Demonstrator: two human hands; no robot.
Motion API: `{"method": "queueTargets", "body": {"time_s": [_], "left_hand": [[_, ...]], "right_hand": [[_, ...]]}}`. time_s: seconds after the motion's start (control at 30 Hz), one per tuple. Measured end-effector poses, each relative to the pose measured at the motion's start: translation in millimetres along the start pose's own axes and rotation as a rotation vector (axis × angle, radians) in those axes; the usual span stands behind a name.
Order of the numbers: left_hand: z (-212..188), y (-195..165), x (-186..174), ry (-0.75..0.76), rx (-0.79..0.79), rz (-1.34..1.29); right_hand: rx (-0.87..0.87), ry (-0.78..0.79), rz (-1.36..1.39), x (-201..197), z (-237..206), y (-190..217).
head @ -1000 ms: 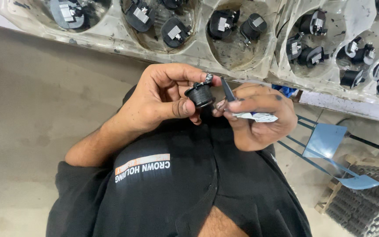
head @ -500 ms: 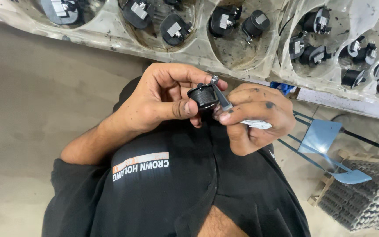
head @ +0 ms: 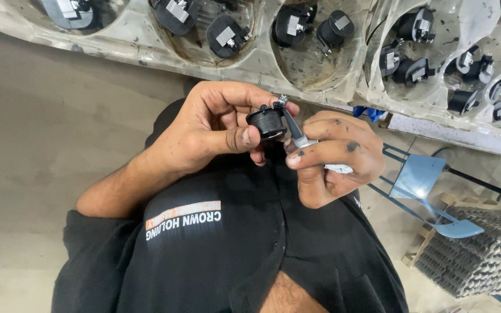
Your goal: The person sits on the floor in front of trays of black plug adapters. They pick up a tube of adhesive, unscrew its cap, and squeeze adhesive onto the pin area of each plug one at a time, placing each treated plug back into the tray. Near the end they wipe the tube and recap it.
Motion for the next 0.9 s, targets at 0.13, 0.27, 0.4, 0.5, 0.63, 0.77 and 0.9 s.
{"method": "queueTargets", "body": {"time_s": [0.13,0.27,0.4,0.5,0.63,0.77,0.9], "left_hand": [[0,1,0,-0.008,-0.001,-0.022],[0,3,-1,-0.008,-0.002,-0.035],[-3,5,-3,0.007,0.001,-0.051],[-5,5,-4,0.027,0.012,-0.080],[-7,3,-4,0.013,0.013,-0.149],[-1,-8,1,-0.021,0.022,-0.040],[9,-48,15,-0.004,0.091,0.413]], "right_hand": [[-0.042,0.046,0.042,2,2,-1],[-0.068,0.046,0.038,3,2,-1],[-0.072,0.032,0.038,2,1,1],[-0.062,0.069,0.005,5,-1,1],[-0.083,0.083,0.021,6,-2,2],[-0.026,0.073,0.136,0,-1,-6],[-0.136,0.042,0.275,-20,-3,-7]]}}
Point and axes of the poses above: each hand's wrist, its own z-axis towards the middle knuckle, its own x-axis out of the palm, y = z × x, the point moved 9 cm from there along z, towards the middle knuckle, and after that the axes turned 12 degrees about x, right-handed, at the moved point
